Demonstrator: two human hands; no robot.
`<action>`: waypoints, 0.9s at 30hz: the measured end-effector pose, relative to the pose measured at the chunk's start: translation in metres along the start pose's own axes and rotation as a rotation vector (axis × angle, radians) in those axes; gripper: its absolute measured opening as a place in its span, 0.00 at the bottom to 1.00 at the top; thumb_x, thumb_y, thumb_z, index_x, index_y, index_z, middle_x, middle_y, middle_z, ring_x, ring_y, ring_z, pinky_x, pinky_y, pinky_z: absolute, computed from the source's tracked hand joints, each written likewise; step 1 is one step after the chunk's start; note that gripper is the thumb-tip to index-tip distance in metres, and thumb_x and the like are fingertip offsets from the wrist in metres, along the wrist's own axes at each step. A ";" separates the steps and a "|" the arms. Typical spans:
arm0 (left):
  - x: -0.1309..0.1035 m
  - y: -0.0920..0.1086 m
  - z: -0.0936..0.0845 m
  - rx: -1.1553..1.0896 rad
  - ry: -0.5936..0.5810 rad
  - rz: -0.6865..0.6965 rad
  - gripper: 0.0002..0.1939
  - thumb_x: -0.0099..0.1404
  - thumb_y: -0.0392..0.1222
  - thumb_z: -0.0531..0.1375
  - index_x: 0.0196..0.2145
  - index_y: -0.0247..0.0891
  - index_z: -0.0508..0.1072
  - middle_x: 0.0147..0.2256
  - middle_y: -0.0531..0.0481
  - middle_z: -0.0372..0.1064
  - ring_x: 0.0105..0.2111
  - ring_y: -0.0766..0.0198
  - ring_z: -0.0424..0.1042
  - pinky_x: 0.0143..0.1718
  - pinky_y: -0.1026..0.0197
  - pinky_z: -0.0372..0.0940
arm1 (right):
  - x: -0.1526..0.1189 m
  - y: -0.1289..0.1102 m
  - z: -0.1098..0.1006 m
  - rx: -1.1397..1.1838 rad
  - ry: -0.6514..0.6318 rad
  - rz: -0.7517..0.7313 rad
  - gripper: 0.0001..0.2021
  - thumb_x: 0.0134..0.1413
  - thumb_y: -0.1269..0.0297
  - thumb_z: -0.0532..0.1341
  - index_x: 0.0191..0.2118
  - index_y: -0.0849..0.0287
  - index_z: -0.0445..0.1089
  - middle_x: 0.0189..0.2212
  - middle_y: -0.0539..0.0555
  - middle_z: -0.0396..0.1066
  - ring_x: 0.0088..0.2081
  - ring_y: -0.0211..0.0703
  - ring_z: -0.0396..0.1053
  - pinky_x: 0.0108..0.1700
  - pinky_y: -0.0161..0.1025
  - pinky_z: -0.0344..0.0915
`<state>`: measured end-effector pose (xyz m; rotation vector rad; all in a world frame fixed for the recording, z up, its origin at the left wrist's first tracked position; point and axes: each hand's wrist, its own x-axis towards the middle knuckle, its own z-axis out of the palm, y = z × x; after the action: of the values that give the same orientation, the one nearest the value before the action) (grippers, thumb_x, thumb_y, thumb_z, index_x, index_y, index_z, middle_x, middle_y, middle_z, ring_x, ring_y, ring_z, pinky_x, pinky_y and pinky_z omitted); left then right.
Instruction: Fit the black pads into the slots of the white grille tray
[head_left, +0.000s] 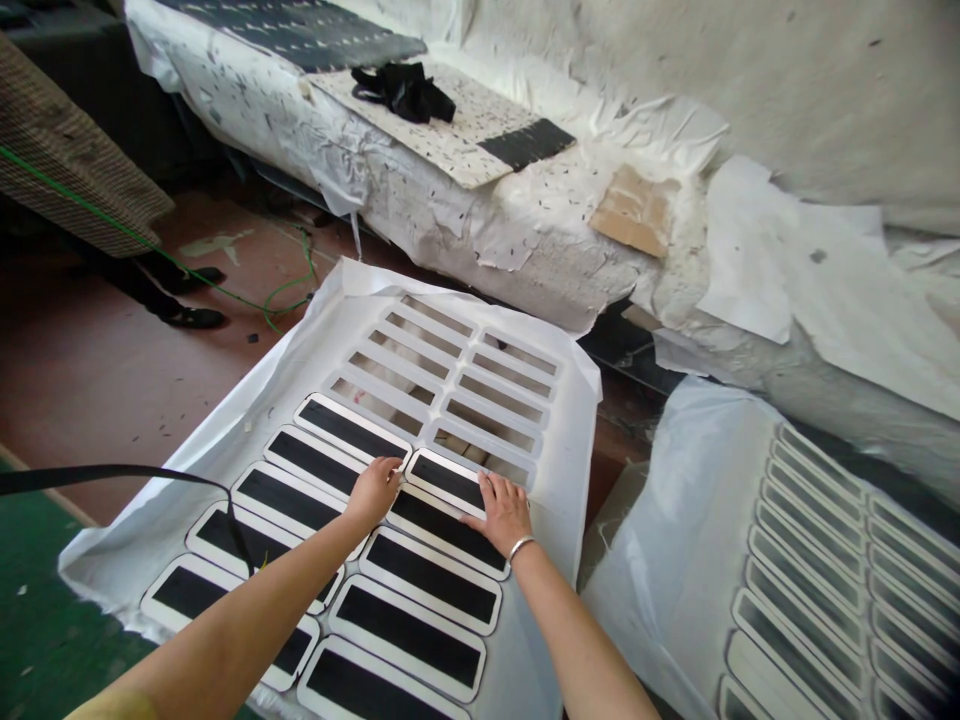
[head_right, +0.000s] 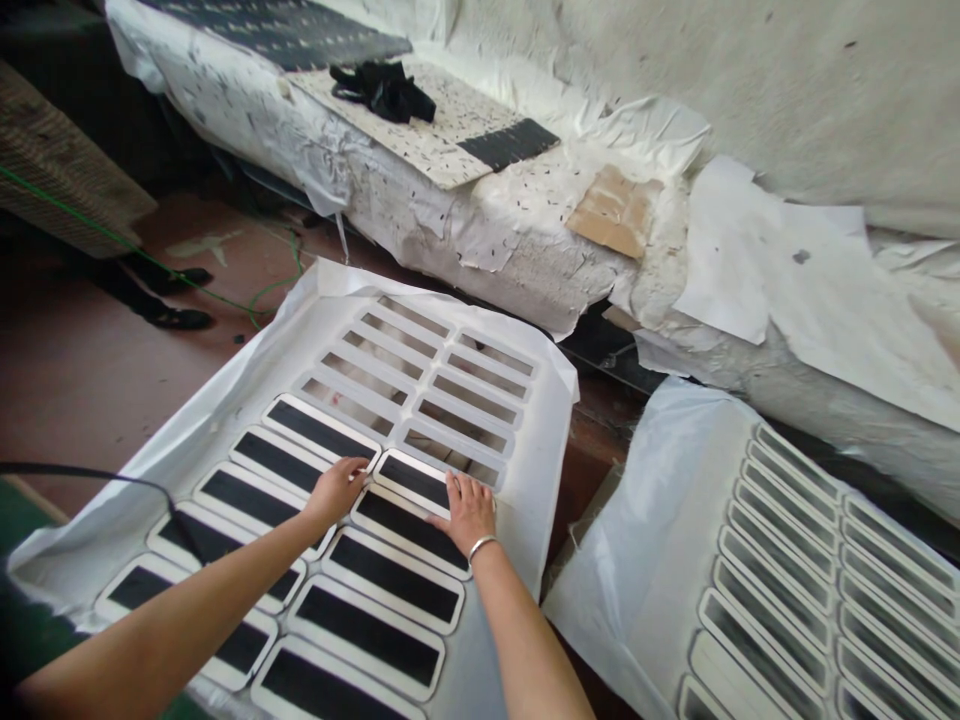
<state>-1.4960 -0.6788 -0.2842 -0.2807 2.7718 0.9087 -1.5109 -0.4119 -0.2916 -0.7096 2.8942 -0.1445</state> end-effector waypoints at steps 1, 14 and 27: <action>-0.001 0.001 0.001 0.042 -0.012 0.065 0.17 0.64 0.36 0.49 0.48 0.34 0.69 0.48 0.43 0.67 0.47 0.59 0.66 0.50 0.57 0.60 | 0.000 0.000 0.000 0.000 -0.005 -0.001 0.36 0.53 0.39 0.50 0.60 0.62 0.54 0.53 0.64 0.61 0.51 0.54 0.57 0.49 0.49 0.53; -0.013 0.006 0.011 0.477 -0.295 0.493 0.24 0.62 0.42 0.55 0.56 0.37 0.63 0.60 0.45 0.54 0.59 0.50 0.53 0.55 0.46 0.54 | -0.030 0.047 -0.006 0.260 0.117 0.580 0.25 0.54 0.55 0.56 0.53 0.67 0.60 0.50 0.65 0.64 0.52 0.50 0.59 0.54 0.44 0.54; -0.031 0.013 0.020 0.723 -0.287 0.485 0.37 0.61 0.57 0.54 0.62 0.33 0.54 0.63 0.38 0.42 0.63 0.45 0.42 0.59 0.44 0.45 | -0.045 0.032 -0.013 0.348 -0.079 0.760 0.12 0.47 0.59 0.63 0.35 0.61 0.67 0.33 0.58 0.71 0.35 0.45 0.69 0.35 0.36 0.61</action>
<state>-1.4665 -0.6528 -0.2849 0.6041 2.7003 -0.0390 -1.4882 -0.3623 -0.2768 0.4320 2.7298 -0.4819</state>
